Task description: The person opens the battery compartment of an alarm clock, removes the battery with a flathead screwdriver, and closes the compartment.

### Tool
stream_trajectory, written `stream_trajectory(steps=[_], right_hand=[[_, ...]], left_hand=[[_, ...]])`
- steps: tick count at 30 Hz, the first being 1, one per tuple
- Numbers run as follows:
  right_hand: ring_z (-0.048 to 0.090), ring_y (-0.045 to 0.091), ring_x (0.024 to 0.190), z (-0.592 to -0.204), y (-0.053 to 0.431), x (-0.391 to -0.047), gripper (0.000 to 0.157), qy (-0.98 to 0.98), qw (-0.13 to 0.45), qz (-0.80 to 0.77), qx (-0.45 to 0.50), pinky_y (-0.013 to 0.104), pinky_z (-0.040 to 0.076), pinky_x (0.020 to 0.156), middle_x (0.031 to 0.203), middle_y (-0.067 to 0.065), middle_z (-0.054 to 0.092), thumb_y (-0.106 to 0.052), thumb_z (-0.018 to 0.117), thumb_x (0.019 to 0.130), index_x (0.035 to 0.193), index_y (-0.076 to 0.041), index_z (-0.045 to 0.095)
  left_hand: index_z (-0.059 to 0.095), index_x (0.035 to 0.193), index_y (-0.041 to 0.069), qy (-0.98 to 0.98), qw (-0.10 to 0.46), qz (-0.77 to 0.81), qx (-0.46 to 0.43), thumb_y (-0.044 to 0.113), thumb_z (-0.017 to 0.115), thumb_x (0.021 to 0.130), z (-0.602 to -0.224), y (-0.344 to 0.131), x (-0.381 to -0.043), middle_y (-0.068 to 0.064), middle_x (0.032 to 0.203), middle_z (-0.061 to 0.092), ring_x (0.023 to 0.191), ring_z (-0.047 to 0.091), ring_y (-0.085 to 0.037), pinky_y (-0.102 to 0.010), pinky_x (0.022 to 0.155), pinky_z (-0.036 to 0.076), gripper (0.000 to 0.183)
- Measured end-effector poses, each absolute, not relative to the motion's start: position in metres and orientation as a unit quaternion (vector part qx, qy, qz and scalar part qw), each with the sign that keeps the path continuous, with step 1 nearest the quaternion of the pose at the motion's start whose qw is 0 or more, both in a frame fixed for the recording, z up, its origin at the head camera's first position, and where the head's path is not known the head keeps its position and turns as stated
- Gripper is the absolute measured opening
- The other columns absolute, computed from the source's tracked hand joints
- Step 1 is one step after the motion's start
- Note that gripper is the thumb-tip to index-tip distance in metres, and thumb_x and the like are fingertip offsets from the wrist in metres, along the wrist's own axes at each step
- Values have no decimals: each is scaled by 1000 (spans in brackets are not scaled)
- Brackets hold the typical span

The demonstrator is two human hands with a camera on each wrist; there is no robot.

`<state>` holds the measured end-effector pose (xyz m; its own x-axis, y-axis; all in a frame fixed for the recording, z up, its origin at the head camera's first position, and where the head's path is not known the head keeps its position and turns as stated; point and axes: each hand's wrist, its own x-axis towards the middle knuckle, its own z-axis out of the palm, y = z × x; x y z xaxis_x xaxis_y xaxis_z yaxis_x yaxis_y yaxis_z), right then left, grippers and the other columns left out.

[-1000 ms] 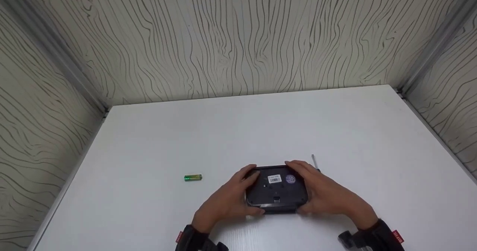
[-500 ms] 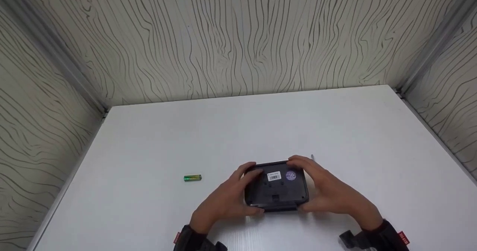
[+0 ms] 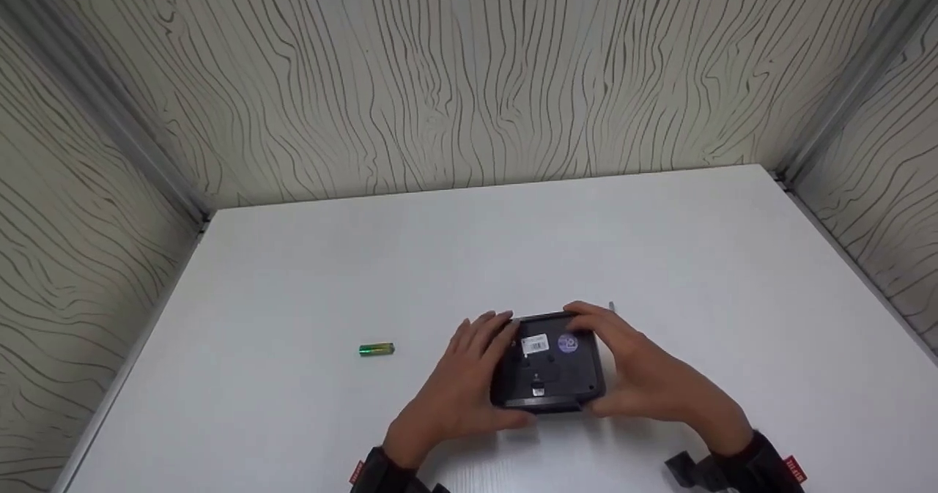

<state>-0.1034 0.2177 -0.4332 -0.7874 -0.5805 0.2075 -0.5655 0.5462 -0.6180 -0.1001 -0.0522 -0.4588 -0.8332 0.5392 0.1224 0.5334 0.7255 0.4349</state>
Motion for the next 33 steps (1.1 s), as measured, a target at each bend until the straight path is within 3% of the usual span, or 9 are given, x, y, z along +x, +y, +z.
stream_trajectory(steps=[8,15,33], right_hand=[[40,22,139,-430,211,-100,79,875,4,-337,-347,33,46,106,153,-6,33,-14,86,61,129,-23,47],[39,23,140,-430,207,-95,74,873,4,-331,-358,29,47,105,154,-4,33,-14,85,62,125,-22,48],[43,21,138,-428,202,-92,71,870,-8,-322,-374,29,50,102,153,-2,34,-16,85,63,124,-22,49]], left_hand=[[24,155,27,927,-36,216,305,70,71,69,-458,-47,-96,6,159,28,147,25,-18,-53,121,22,107],[23,155,25,924,-68,196,320,74,65,72,-457,-42,-92,6,158,30,145,29,-16,-53,118,28,105],[28,153,22,921,-72,201,325,73,65,71,-450,-44,-91,7,151,39,136,39,-13,-41,111,38,104]])
